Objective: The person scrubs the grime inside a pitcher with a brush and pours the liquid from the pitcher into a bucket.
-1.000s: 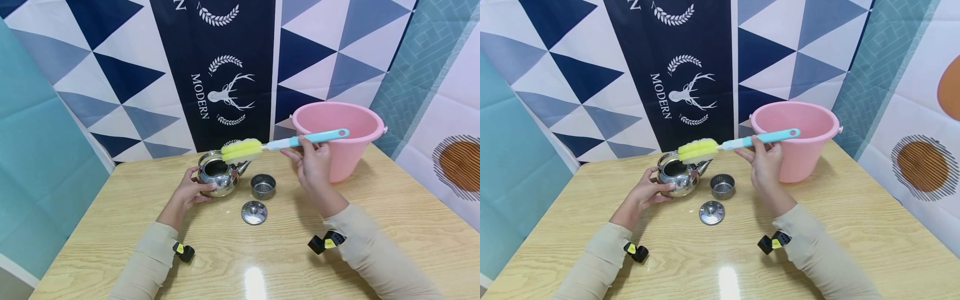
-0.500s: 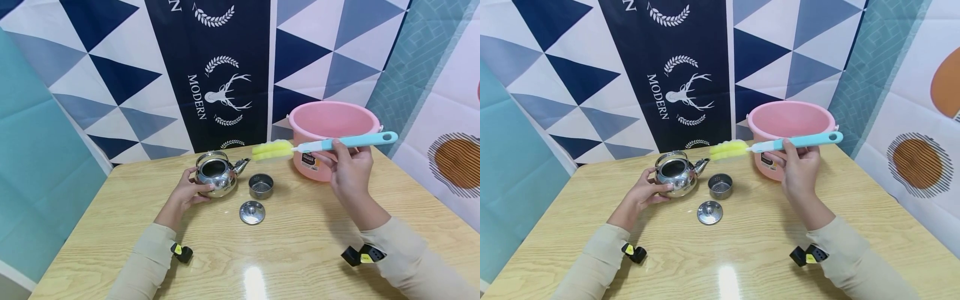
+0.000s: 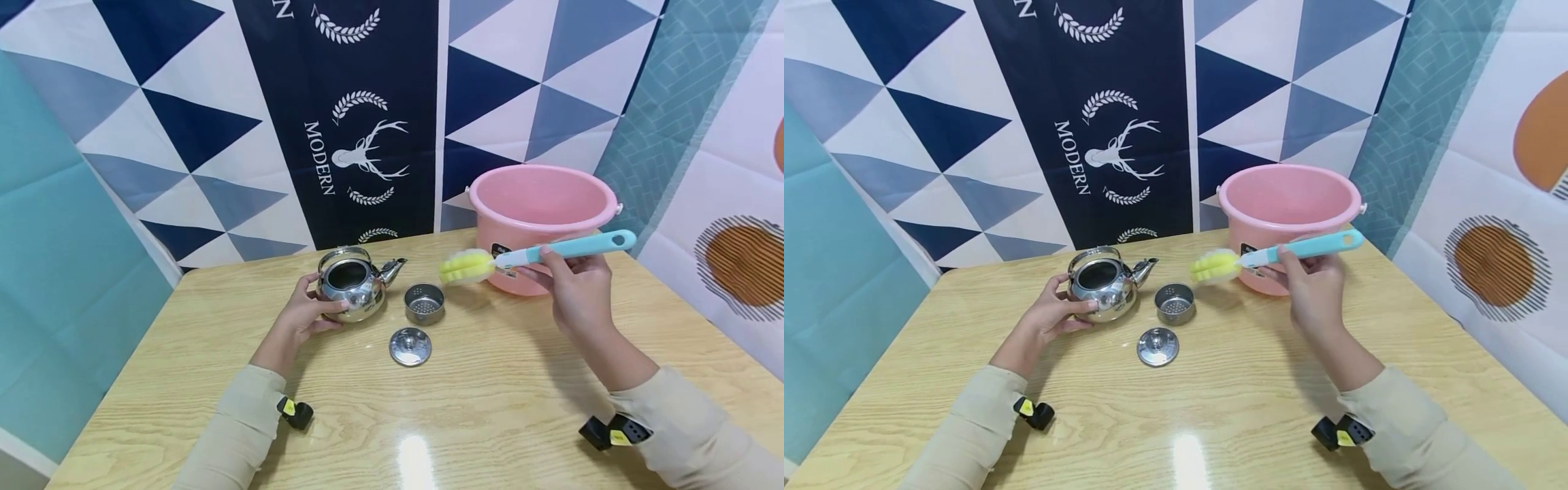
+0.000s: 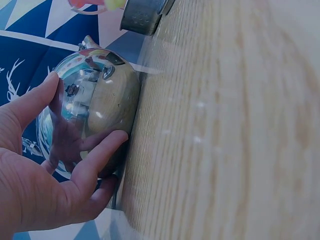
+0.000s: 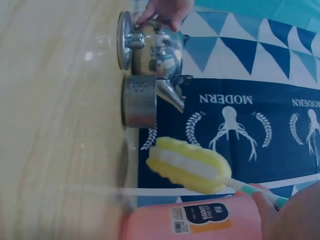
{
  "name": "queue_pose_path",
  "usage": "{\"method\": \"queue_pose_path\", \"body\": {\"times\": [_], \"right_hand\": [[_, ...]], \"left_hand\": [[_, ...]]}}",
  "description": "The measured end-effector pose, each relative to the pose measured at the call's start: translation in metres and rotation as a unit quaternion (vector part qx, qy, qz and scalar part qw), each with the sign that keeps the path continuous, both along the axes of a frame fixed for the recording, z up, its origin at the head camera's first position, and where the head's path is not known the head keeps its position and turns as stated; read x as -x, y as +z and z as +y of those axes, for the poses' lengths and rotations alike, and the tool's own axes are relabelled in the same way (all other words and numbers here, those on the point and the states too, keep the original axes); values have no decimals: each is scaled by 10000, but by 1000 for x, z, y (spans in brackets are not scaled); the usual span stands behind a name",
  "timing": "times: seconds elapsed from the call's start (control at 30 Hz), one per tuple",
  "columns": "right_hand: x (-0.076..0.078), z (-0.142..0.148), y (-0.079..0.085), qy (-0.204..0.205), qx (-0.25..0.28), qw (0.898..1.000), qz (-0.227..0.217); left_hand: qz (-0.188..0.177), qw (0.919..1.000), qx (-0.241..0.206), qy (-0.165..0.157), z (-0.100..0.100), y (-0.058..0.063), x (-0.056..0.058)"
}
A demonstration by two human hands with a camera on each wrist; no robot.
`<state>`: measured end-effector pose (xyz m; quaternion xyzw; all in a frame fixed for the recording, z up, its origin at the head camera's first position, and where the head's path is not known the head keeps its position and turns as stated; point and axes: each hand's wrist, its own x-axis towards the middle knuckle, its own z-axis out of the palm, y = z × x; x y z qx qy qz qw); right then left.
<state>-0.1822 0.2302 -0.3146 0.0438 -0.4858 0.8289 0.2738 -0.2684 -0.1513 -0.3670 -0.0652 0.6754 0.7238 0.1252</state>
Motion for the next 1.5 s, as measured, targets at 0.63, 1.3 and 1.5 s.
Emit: {"method": "queue_pose_path", "body": {"times": [0.63, 1.3, 1.5], "right_hand": [[-9, 0, -19, 669, -4445, 8835, 1320], [-26, -13, -40, 1118, -7669, 5261, 3500], [-30, -19, -44, 1130, -7995, 4919, 3257]], "left_hand": [[-33, 10000, 44, 24, 0, 1, -1], [26, 9999, 85, 46, 0, 1, 0], [62, 10000, 63, 11, 1, 0, 1]]}}
